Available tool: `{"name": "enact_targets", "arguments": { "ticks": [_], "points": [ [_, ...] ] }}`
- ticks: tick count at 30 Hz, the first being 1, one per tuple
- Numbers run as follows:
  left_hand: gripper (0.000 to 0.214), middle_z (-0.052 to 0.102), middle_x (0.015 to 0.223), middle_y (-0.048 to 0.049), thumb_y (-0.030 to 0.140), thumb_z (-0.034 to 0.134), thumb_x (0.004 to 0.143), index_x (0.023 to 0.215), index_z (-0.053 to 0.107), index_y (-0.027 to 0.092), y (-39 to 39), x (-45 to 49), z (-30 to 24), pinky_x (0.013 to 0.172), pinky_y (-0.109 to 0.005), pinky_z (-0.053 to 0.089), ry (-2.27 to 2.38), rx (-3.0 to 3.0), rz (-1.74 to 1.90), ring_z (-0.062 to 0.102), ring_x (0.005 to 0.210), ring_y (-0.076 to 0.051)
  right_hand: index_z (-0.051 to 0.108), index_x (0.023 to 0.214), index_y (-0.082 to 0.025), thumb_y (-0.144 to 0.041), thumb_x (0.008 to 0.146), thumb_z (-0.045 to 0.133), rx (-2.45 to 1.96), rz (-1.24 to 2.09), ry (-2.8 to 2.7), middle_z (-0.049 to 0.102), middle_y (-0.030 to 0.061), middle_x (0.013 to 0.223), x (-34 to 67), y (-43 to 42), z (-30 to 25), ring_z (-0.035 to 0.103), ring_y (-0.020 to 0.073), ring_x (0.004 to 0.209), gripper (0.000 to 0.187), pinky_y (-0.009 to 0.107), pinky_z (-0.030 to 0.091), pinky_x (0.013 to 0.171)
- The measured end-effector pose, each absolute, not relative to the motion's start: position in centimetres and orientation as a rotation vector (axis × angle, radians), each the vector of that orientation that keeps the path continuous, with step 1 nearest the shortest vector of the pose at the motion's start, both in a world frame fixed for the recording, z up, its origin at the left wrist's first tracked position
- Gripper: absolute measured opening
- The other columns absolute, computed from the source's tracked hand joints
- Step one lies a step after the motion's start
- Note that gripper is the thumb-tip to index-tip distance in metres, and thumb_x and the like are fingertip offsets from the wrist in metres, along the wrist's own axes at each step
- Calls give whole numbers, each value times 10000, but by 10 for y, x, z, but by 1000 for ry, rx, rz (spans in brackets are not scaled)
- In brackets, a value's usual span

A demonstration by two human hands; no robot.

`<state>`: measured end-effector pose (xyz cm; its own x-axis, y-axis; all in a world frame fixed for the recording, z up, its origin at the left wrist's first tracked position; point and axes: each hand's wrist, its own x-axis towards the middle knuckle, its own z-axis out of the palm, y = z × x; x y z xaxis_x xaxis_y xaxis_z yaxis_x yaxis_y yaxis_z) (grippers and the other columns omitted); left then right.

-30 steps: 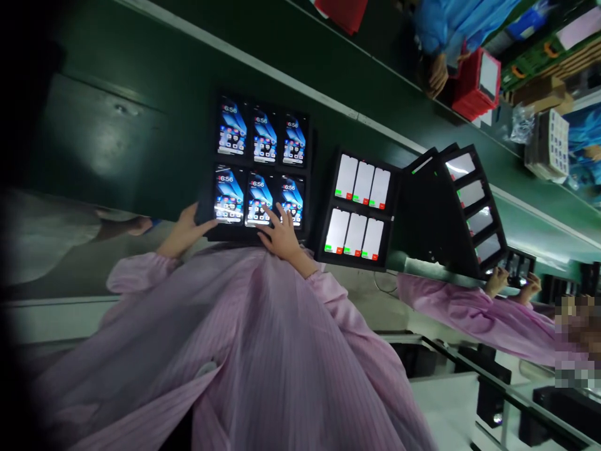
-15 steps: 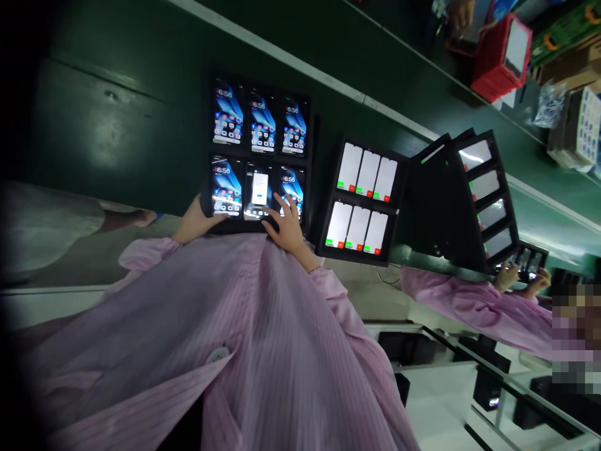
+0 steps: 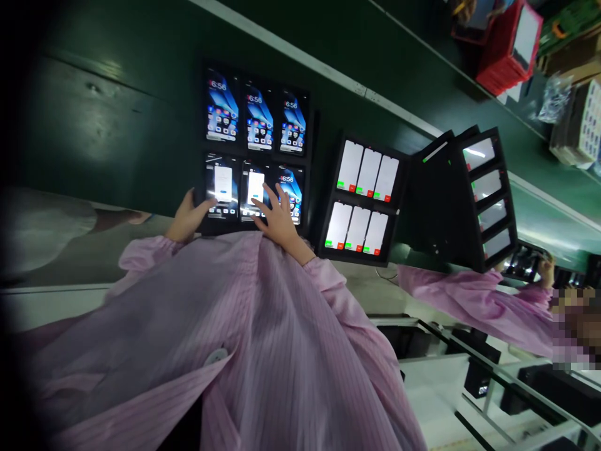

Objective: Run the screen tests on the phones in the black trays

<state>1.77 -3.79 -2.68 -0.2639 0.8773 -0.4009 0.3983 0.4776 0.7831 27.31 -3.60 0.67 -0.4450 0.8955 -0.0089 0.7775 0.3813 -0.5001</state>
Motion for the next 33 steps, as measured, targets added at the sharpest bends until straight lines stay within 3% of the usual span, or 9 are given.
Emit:
{"name": "enact_targets", "arguments": {
  "ticks": [4, 9, 12, 19, 24, 29, 33],
  "points": [
    [663, 665, 1386, -163, 397, 751, 768, 1380, 584, 202, -22, 18, -26, 1210, -548, 421, 1918, 1018, 688, 603, 1354, -351, 707, 1314, -326, -449, 1038, 577, -1482, 631, -2405, 406, 42, 1683, 271, -30, 2, 112, 363, 1639, 329, 723, 155, 1280],
    [962, 539, 1503, -237, 375, 886, 633, 1473, 484, 134, -18, 25, -18, 1279, -554, 301, 1964, 1200, 688, 399, 1527, -408, 722, 1268, -276, -385, 1073, 480, -1581, 570, -2277, 445, 71, 1654, 281, -31, -2, 88, 332, 1646, 329, 681, 183, 1299],
    [1043, 494, 1554, -234, 396, 900, 616, 1516, 433, 151, -22, 27, -14, 1292, -558, 270, 1931, 1240, 687, 346, 1558, -407, 703, 1289, -269, -391, 1075, 465, -1584, 560, -2249, 451, 85, 1645, 284, -32, -3, 118, 318, 1642, 342, 661, 233, 1295],
    [739, 566, 1507, -181, 417, 744, 799, 1465, 510, 200, -17, 23, -17, 1283, -520, 309, 1920, 1139, 745, 447, 1507, -345, 621, 1428, -275, -463, 1060, 502, -1584, 585, -2403, 334, 90, 1718, 272, -27, 6, 92, 362, 1643, 430, 685, 159, 1296],
    [661, 599, 1468, -151, 377, 717, 813, 1430, 538, 222, -4, 25, -21, 1271, -510, 333, 1943, 1121, 788, 482, 1477, -329, 598, 1466, -314, -481, 1058, 506, -1626, 606, -2435, 284, 48, 1746, 268, -23, 10, 46, 378, 1645, 450, 714, 87, 1291],
    [727, 595, 1454, -159, 296, 748, 762, 1448, 524, 201, 2, 29, -23, 1277, -493, 330, 1983, 1162, 767, 467, 1484, -329, 689, 1359, -300, -403, 1075, 471, -1633, 530, -2162, 423, 49, 1674, 303, -40, 11, 131, 330, 1637, 373, 674, 210, 1295],
    [628, 600, 1449, -136, 327, 688, 832, 1432, 528, 235, -2, 28, -23, 1278, -486, 324, 1979, 1145, 789, 466, 1484, -307, 801, 1151, -294, -348, 1056, 500, -1645, 537, -2077, 517, 37, 1607, 343, -68, 12, 210, 342, 1611, 320, 671, 268, 1280]
  ]
}}
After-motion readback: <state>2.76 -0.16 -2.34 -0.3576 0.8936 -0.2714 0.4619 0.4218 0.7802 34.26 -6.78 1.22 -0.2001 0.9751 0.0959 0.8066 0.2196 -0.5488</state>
